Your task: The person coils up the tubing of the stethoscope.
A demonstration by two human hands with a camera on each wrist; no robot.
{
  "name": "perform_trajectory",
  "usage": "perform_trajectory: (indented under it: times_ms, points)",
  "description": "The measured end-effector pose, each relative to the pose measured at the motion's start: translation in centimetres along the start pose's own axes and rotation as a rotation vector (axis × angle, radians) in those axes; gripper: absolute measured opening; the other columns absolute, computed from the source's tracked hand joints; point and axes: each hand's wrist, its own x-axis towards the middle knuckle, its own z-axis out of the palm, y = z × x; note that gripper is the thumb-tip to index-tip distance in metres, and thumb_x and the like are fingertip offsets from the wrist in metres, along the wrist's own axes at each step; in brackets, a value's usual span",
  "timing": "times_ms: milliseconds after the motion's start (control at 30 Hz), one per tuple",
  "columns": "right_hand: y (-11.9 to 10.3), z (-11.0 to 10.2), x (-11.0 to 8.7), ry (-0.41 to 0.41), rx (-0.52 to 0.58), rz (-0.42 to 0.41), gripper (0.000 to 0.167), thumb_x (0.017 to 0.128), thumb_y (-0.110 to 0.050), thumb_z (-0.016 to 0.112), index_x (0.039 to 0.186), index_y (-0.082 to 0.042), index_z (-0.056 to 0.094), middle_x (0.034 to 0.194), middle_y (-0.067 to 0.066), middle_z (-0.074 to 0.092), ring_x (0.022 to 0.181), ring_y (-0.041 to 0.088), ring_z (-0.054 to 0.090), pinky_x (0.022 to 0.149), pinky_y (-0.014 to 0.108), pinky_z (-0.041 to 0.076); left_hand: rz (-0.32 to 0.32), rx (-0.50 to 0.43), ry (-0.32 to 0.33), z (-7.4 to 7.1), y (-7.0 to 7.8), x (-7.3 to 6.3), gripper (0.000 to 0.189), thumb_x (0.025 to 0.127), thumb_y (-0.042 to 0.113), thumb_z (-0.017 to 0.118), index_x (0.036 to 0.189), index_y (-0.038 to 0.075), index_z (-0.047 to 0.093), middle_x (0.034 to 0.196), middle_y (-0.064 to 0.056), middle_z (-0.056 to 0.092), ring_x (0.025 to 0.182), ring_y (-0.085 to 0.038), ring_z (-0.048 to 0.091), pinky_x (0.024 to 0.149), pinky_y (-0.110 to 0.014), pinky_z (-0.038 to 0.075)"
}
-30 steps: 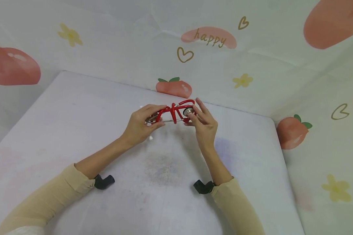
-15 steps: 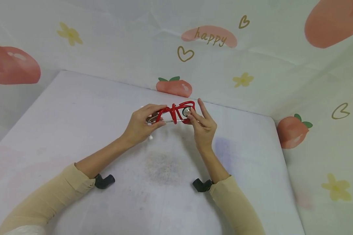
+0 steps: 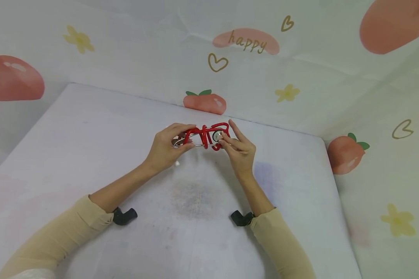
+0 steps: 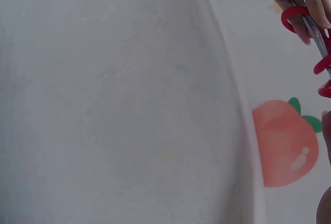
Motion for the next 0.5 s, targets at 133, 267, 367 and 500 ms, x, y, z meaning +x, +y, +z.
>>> perform_trajectory:
  times_ms: [133,267,367,500]
  points:
    - [-0.05,-0.1,-0.07,-0.019,-0.019,-0.003,0.028,0.075,0.018,0.075,0.102,0.013,0.07,0.135,0.018,0.059,0.079,0.009,0.073,0.074,0.029,0.059,-0.016,0.006,-0.002,0.12,0.0,-0.11,0.054,0.079,0.003,0.083,0.129,0.006,0.065,0.116,-0.006,0.066,0.096,-0.016,0.065,0.081,-0.024,0.057]
    - [-0.17,-0.21,-0.14,-0.027,-0.003,0.017,0.025,0.076,0.016,0.076,0.101,0.014,0.071,0.137,0.017,0.058,0.08,0.011,0.073,0.074,0.032,0.059,-0.053,0.0,0.0,0.25,-0.08,-0.23,0.053,0.08,0.004,0.082,0.13,0.008,0.064,0.118,-0.006,0.065,0.096,-0.019,0.066,0.082,-0.025,0.057]
    - [-0.16,-0.27,-0.22,-0.03,0.032,0.039,0.023,0.077,0.015,0.076,0.1,0.016,0.07,0.138,0.016,0.058,0.084,0.013,0.073,0.075,0.034,0.059,-0.076,-0.02,0.003,0.32,-0.13,-0.28,0.054,0.08,0.004,0.082,0.131,0.009,0.064,0.118,-0.007,0.065,0.096,-0.024,0.068,0.082,-0.029,0.058]
    - [-0.07,-0.25,-0.43,-0.022,0.056,0.033,0.023,0.078,0.014,0.076,0.099,0.018,0.069,0.138,0.014,0.058,0.086,0.014,0.073,0.076,0.036,0.059,-0.085,-0.034,0.008,0.4,-0.19,-0.3,0.054,0.079,0.004,0.082,0.13,0.008,0.065,0.118,-0.007,0.066,0.096,-0.023,0.068,0.081,-0.033,0.058]
